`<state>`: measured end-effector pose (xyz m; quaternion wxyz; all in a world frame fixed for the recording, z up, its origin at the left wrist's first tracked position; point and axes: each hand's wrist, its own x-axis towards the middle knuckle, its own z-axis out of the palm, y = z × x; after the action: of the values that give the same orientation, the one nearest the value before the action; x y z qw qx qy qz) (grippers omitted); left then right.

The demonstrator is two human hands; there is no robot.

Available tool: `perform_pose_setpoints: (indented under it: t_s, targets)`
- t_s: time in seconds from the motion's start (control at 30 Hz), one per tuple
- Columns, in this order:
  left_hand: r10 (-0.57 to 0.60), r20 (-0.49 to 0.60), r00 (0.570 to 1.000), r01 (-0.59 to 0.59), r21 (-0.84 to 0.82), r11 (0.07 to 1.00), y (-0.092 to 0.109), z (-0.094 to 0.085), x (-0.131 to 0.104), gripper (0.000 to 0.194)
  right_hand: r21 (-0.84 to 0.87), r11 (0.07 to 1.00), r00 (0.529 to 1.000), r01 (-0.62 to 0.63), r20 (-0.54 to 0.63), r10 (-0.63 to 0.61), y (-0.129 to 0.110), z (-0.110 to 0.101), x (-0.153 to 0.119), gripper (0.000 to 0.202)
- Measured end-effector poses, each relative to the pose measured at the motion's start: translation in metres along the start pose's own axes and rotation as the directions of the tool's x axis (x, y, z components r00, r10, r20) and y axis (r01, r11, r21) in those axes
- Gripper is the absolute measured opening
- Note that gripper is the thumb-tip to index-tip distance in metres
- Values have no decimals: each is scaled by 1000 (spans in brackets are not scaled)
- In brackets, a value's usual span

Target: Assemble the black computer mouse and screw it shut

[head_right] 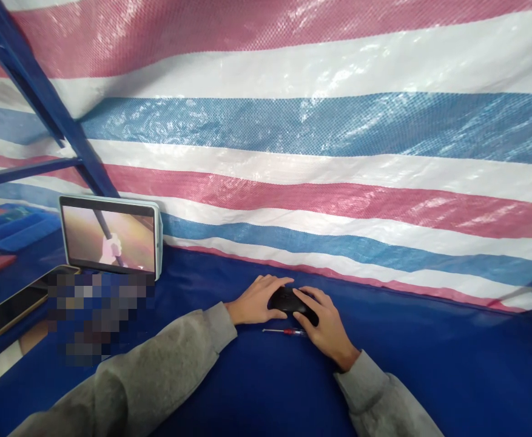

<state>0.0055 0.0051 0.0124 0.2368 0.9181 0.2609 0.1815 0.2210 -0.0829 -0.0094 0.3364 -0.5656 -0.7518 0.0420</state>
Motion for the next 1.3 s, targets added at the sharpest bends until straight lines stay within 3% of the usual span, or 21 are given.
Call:
perform_pose_setpoints:
  t_s: [0.33,0.5,0.6,0.77,0.87,1.0,1.03,1.07,1.1,1.17,1.23,1.3]
  targets:
    - [-21,-101,995,25,33,999,4,-2,-2,52,54,997,998,-56,-5,57,-3,1,2,46]
    - [-66,-213,975,66,-10,998,3,-4,-2,39,21,981,976,-193,-101,194,1,4,1,47]
    - [-6,-287,958,13,24,1000,1,-2,-2,39,34,967,962,-252,-100,254,2,3,2,46]
    - [205,-197,959,-182,128,975,-2,2,-2,45,52,971,972,-234,-15,235,1,4,5,44]
    - [195,-159,968,-179,107,978,-3,4,-2,43,46,974,975,-222,-6,222,-1,2,6,44]
    - [153,-183,971,-141,77,987,-5,5,-1,41,-18,971,964,-238,-127,234,-8,-21,15,40]
    - [153,-185,971,-142,70,987,-5,5,-1,41,-55,969,968,-241,-83,236,-10,-30,18,39]
    - [152,-186,971,-143,63,988,-5,5,-1,40,-92,972,974,-218,48,223,-13,-39,21,39]
    - [149,-187,971,-142,53,988,-5,5,-1,40,-105,979,950,-173,243,194,-15,-47,24,37]
    - [133,-197,971,-130,29,991,-5,4,0,39,-106,987,833,-121,530,159,-21,-58,26,23]
    - [106,-206,973,-109,-2,994,-4,4,0,38,-158,983,771,-88,614,168,-24,-60,26,16]
    - [81,-205,975,-89,-32,996,-4,3,0,36,-190,979,753,-71,634,178,-26,-58,24,16]
